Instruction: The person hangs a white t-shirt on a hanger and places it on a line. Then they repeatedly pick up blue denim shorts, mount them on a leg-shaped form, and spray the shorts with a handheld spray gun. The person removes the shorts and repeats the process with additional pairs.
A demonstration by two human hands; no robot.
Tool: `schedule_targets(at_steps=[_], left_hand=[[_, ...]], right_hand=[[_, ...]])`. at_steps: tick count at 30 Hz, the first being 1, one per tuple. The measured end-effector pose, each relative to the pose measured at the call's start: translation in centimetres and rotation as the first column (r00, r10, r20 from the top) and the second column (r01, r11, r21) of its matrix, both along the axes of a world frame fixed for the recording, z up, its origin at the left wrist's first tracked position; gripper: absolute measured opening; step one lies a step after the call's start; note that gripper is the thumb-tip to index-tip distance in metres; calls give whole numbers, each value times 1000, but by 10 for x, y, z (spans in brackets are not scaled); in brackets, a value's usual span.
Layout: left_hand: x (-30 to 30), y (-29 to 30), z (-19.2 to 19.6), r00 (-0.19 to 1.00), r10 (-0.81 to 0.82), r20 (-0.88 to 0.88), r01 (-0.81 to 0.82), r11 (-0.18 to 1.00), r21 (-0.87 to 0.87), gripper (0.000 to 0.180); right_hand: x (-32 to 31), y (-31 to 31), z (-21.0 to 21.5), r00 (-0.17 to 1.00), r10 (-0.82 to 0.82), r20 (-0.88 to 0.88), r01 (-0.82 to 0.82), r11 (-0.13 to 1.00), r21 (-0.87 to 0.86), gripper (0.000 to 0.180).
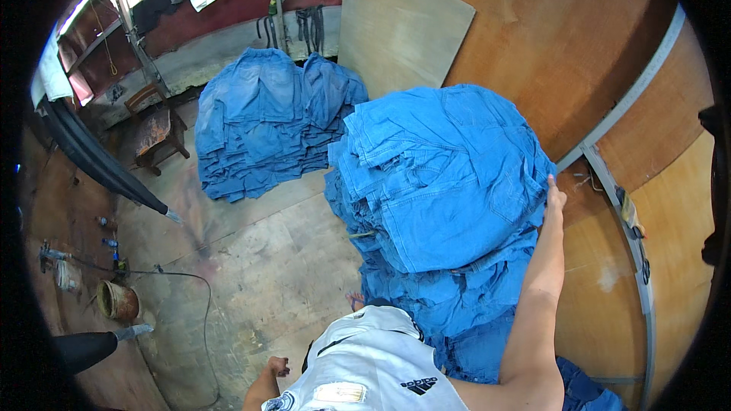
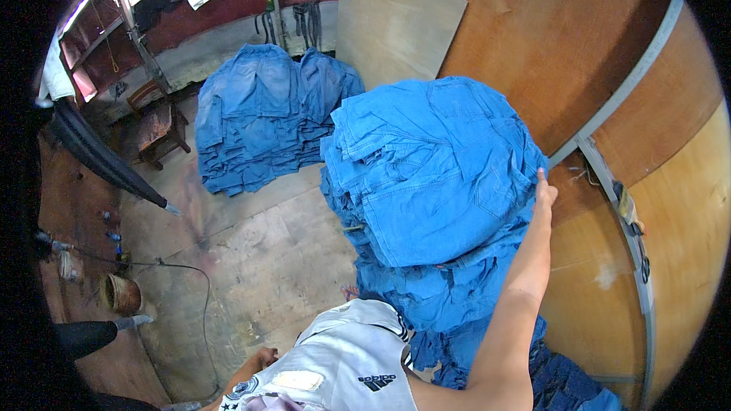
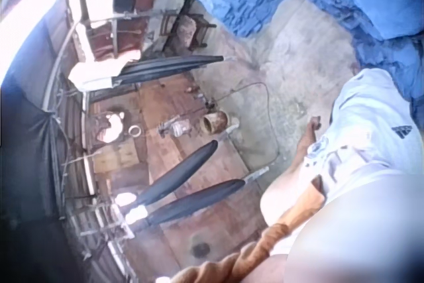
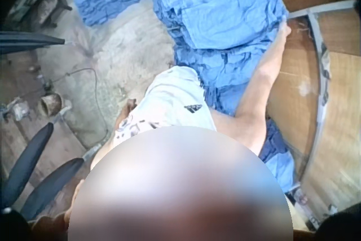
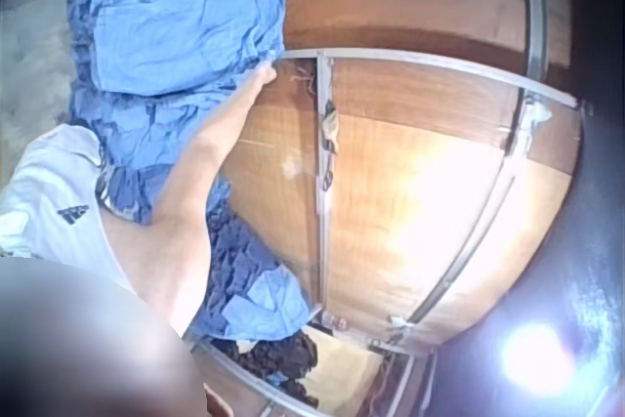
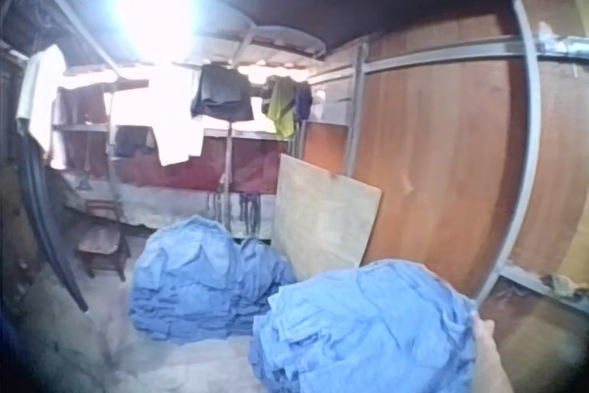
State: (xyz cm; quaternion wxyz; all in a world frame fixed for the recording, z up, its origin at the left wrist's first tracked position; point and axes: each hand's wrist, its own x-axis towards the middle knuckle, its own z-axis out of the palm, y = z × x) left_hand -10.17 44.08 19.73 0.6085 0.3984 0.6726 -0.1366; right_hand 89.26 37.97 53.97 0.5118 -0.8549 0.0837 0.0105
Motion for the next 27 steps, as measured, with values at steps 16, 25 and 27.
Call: schedule_targets(at_steps=[16, 25, 27], left_hand=[[160, 218, 279, 702, 62, 709, -709, -30, 705, 71], [-61, 43, 284, 903, 239, 357, -396, 144, 907, 18], [-93, -25, 257, 786, 351, 509, -602, 245, 760, 15]], right_hand=[[-539, 197, 170, -649, 624, 435, -660, -746, 84, 34], [-656, 250, 95, -883, 363, 298, -345, -932, 113, 19], [-687, 256, 39, -908, 383, 173, -350, -917, 191, 22]])
